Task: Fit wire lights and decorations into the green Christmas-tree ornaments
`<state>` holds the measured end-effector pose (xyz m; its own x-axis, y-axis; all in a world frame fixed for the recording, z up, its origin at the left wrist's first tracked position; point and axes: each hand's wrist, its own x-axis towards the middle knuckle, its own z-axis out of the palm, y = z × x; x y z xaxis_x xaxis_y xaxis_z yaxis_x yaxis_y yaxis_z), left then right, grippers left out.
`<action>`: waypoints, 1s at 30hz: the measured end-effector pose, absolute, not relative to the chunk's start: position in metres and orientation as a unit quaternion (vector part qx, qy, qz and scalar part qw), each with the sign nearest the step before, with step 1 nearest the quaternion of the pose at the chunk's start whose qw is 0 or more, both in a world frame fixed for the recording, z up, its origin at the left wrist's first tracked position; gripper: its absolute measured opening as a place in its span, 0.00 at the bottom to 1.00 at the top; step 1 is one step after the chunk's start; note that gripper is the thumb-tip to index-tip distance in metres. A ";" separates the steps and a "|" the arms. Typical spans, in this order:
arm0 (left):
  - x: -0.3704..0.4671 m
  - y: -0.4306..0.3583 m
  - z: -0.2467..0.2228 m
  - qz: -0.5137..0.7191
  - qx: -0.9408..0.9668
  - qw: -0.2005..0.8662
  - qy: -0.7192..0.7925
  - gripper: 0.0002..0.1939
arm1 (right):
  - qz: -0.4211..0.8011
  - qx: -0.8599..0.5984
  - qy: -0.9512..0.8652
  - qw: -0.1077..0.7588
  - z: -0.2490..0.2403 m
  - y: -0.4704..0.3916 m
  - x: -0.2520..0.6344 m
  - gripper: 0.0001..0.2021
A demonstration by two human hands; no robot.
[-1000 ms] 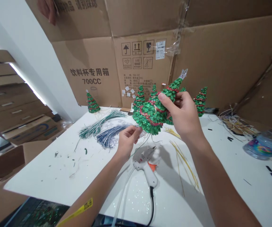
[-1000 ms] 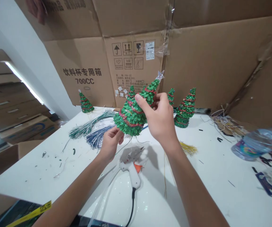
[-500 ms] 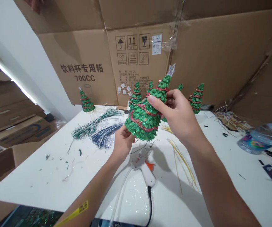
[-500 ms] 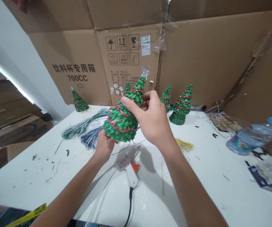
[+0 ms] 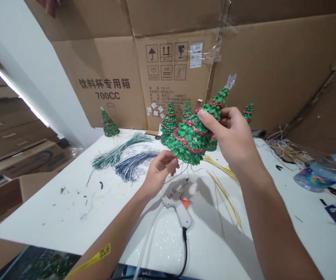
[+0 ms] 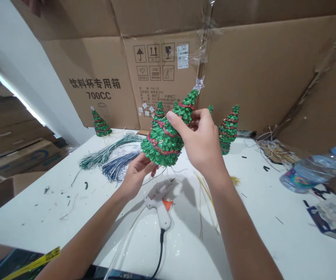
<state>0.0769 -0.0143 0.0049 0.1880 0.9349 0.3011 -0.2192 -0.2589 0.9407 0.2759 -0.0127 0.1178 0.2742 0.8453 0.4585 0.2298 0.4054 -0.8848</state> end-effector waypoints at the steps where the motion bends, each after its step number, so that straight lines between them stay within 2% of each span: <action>1: 0.076 -0.015 0.005 0.547 0.573 0.528 0.306 0.19 | 0.247 -0.488 -0.551 0.630 0.118 -0.013 0.276 0.23; 5: 0.073 -0.015 0.003 0.525 0.581 0.558 0.274 0.15 | 0.247 -0.497 -0.557 0.618 0.117 -0.012 0.279 0.25; 11: 0.073 -0.017 0.001 0.539 0.556 0.584 0.243 0.17 | 0.251 -0.504 -0.586 0.583 0.111 -0.012 0.279 0.28; 14: 0.074 -0.016 -0.002 0.554 0.548 0.576 0.248 0.18 | 0.258 -0.497 -0.595 0.576 0.109 -0.012 0.275 0.29; 22: 0.081 -0.015 -0.002 0.580 0.499 0.575 0.289 0.14 | 0.285 -0.517 -0.597 0.543 0.111 -0.022 0.259 0.31; 30: 0.083 -0.021 0.008 0.586 0.435 0.631 0.265 0.21 | 0.298 -0.506 -0.598 0.545 0.112 -0.027 0.249 0.28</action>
<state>0.0831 -0.0209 0.0079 0.1734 0.9691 0.1754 -0.5088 -0.0643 0.8585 0.2492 -0.0272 0.1122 0.1068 0.9307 0.3499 0.2807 0.3094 -0.9086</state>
